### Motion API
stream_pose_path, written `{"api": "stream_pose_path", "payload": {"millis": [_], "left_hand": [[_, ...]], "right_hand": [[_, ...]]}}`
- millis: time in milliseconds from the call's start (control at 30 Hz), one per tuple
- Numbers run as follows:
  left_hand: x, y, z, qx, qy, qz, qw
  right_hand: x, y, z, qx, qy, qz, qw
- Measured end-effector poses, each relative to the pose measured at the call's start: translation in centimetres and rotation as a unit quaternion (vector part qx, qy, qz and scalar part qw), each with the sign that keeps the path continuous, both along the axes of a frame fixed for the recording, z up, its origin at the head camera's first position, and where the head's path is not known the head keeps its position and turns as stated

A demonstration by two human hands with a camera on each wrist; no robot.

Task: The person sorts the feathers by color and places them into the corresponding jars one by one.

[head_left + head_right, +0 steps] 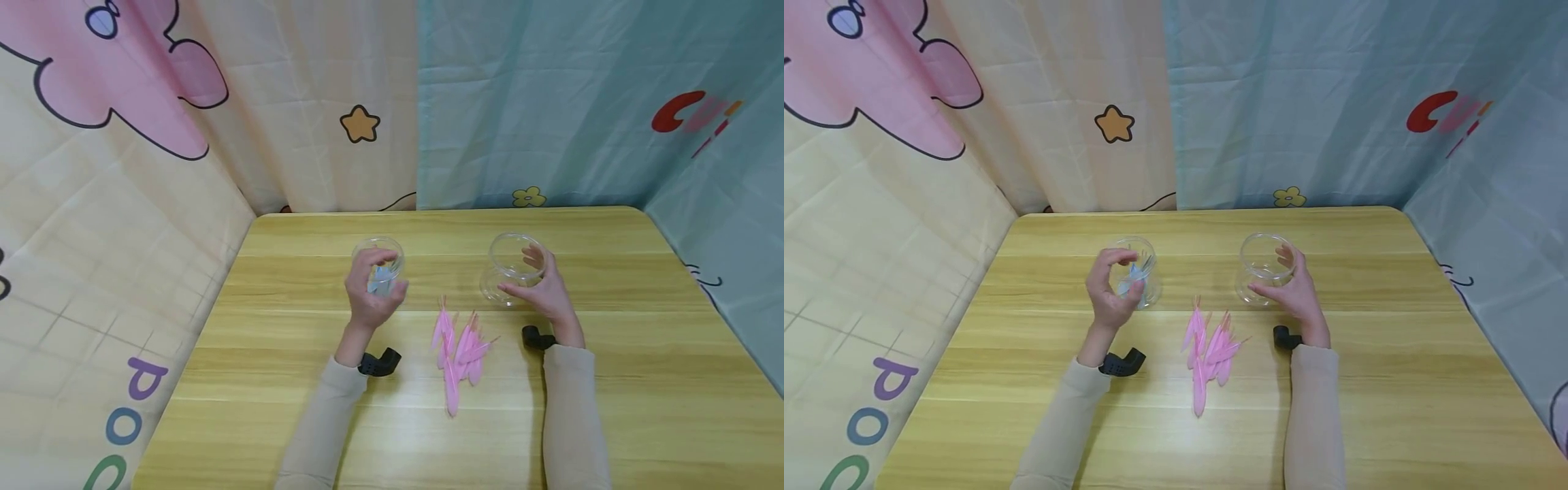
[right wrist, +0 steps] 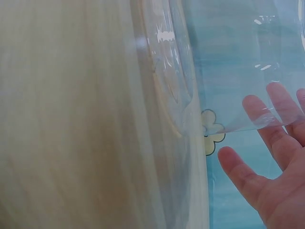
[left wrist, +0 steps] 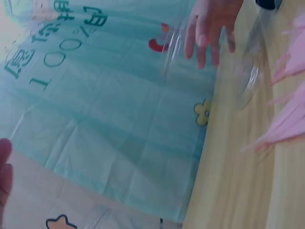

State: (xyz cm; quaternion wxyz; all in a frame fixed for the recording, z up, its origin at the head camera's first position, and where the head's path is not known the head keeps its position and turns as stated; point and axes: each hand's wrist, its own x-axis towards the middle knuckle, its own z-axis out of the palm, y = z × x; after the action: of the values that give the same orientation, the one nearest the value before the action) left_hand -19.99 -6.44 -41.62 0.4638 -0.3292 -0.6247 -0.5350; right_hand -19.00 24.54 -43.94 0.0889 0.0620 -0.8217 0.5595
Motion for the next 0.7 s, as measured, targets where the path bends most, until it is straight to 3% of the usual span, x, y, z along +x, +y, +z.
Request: {"api": "stream_pose_path", "payload": {"millis": [67,133,233,333,433,567,700], "left_hand": [[0.5,1.3,-0.2,-0.022,-0.042,-0.028,0.9985],[0.9,2.4,-0.8,-0.038,-0.108,-0.039,0.9927],[1.2,3.7,-2.0,-0.059,-0.223,-0.035,0.9724],[1.2,4.6,-3.2,-0.106,-0.330,-0.015,0.9380],[1.0,5.3,-4.0,-0.158,-0.407,0.002,0.8996],[0.7,5.7,-4.7,-0.214,-0.471,0.017,0.8557],[0.4,5.8,-5.4,-0.264,-0.501,0.028,0.8238]], "right_hand": [[-0.1,0.0,-0.1,-0.002,-0.002,0.000,1.000],[-0.1,-0.1,-0.2,-0.003,-0.003,0.001,1.000],[0.0,-0.2,-0.1,-0.004,-0.007,0.003,1.000],[0.1,-0.3,0.1,-0.003,-0.011,0.002,1.000],[0.2,-0.3,0.2,-0.001,-0.014,0.002,1.000],[0.0,-0.1,0.1,0.000,-0.013,0.001,1.000],[-0.5,0.5,-0.9,-0.005,-0.009,0.004,1.000]]}}
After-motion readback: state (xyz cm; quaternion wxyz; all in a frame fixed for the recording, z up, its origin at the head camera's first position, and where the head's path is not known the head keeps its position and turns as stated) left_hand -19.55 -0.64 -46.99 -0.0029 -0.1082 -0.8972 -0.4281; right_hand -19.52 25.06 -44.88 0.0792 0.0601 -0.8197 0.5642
